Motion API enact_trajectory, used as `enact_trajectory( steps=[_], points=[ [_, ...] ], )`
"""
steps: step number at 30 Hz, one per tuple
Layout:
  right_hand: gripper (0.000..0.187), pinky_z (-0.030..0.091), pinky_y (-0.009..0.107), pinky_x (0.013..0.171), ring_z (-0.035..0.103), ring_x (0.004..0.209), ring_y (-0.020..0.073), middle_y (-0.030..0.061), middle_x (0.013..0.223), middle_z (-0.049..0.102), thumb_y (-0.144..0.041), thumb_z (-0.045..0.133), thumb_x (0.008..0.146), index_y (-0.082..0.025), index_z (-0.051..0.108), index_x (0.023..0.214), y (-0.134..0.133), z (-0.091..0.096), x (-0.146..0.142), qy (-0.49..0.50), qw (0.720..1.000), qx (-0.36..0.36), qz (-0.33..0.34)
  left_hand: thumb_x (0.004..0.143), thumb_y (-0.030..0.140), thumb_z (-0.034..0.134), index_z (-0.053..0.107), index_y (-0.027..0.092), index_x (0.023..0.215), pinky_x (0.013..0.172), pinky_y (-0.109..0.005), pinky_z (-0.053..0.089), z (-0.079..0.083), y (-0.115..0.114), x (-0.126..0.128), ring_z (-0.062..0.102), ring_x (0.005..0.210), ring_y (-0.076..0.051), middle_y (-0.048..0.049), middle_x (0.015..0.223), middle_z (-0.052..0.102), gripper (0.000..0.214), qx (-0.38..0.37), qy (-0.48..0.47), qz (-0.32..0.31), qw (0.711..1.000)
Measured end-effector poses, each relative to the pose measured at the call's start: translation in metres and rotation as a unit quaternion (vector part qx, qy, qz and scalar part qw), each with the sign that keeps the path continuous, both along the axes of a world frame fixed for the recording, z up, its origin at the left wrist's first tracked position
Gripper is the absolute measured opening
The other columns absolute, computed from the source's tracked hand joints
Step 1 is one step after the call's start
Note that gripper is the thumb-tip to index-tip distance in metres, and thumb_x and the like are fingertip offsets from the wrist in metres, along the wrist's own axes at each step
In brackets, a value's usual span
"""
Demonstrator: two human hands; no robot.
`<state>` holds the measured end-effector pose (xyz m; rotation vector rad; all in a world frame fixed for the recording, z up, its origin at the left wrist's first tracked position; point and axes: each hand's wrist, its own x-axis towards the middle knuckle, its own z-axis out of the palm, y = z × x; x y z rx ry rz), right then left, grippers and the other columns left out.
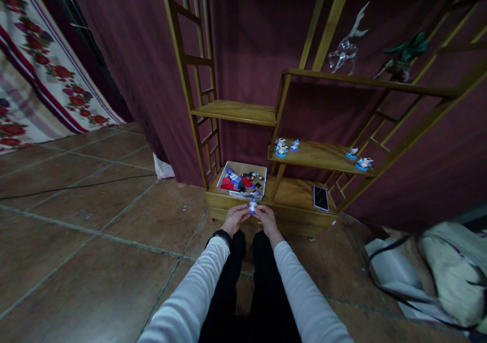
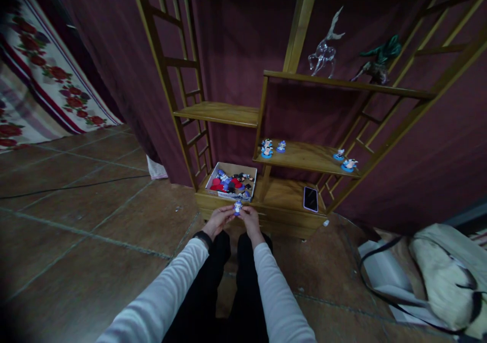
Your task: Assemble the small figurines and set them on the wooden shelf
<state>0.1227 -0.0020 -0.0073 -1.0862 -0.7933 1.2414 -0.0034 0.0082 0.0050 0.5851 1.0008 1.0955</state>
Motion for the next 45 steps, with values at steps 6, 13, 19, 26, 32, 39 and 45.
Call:
enact_trajectory(
  steps=[6,13,19,26,32,39,45],
  points=[
    [0.031,0.052,0.034,0.071,0.061,0.067,0.0161,0.0003,0.067,0.065,-0.040,0.075,0.050,-0.016,0.064,0.065,0.0028,-0.0031,-0.0039,-0.005,1.000,0.003,-0.023,0.060,0.007,0.076,0.069,0.010,0.079,0.063,-0.020,0.050,-0.0044,0.0009,0.0060,0.064,0.063,-0.011,-0.0068,0.071,0.069,0.020,-0.003,-0.014,0.033,0.999],
    [0.029,0.053,0.031,0.070,0.062,0.066,0.0132,0.0008,0.072,0.066,-0.042,0.070,0.059,-0.017,0.065,0.073,-0.0011,-0.0010,-0.0028,0.035,0.999,0.002,-0.019,0.063,0.009,0.074,0.067,0.013,0.088,0.062,-0.021,0.051,0.0001,-0.0007,0.0046,0.063,0.059,-0.010,-0.0065,0.073,0.070,0.027,0.002,-0.018,0.029,0.999],
    [0.030,0.052,0.027,0.058,0.058,0.055,0.0114,0.0006,0.064,0.064,-0.043,0.071,0.057,-0.017,0.064,0.071,-0.0025,-0.0027,-0.0008,0.024,0.999,-0.029,-0.032,0.065,0.016,0.073,0.068,0.009,0.079,0.059,-0.022,0.051,0.0046,-0.0047,0.0023,0.062,0.056,-0.011,-0.0091,0.069,0.069,0.016,0.002,0.001,0.011,1.000],
    [0.027,0.051,0.026,0.055,0.059,0.055,0.0114,-0.0005,0.063,0.064,-0.041,0.071,0.056,-0.018,0.062,0.067,-0.0023,-0.0032,-0.0053,0.015,0.999,-0.026,-0.041,0.064,0.019,0.075,0.066,0.009,0.069,0.055,-0.021,0.051,0.0043,-0.0033,0.0027,0.060,0.051,-0.010,-0.0075,0.063,0.067,0.015,-0.007,0.012,0.027,1.000],
    [0.027,0.052,0.026,0.058,0.060,0.057,0.0115,-0.0016,0.063,0.063,-0.041,0.071,0.056,-0.018,0.059,0.063,-0.0028,-0.0010,-0.0043,0.018,0.999,-0.024,-0.026,0.063,0.020,0.075,0.067,0.010,0.070,0.056,-0.021,0.050,0.0017,-0.0020,0.0025,0.059,0.052,-0.009,-0.0057,0.063,0.067,0.014,0.003,0.015,0.017,1.000],
    [0.026,0.051,0.025,0.058,0.059,0.059,0.0115,-0.0018,0.064,0.063,-0.042,0.068,0.058,-0.018,0.059,0.064,-0.0048,0.0038,-0.0044,-0.009,1.000,-0.016,-0.015,0.065,0.018,0.073,0.067,0.012,0.068,0.057,-0.020,0.049,-0.0011,-0.0016,0.0018,0.058,0.052,-0.009,-0.0046,0.063,0.066,0.009,0.006,0.018,0.015,1.000],
    [0.023,0.051,0.026,0.061,0.060,0.063,0.0123,-0.0009,0.068,0.064,-0.039,0.067,0.060,-0.018,0.061,0.067,-0.0061,0.0041,-0.0052,-0.006,1.000,-0.006,-0.005,0.066,0.017,0.072,0.066,0.011,0.072,0.059,-0.022,0.051,-0.0041,0.0008,0.0008,0.061,0.056,-0.011,-0.0065,0.067,0.067,0.011,-0.001,0.003,0.015,1.000]
  ],
)
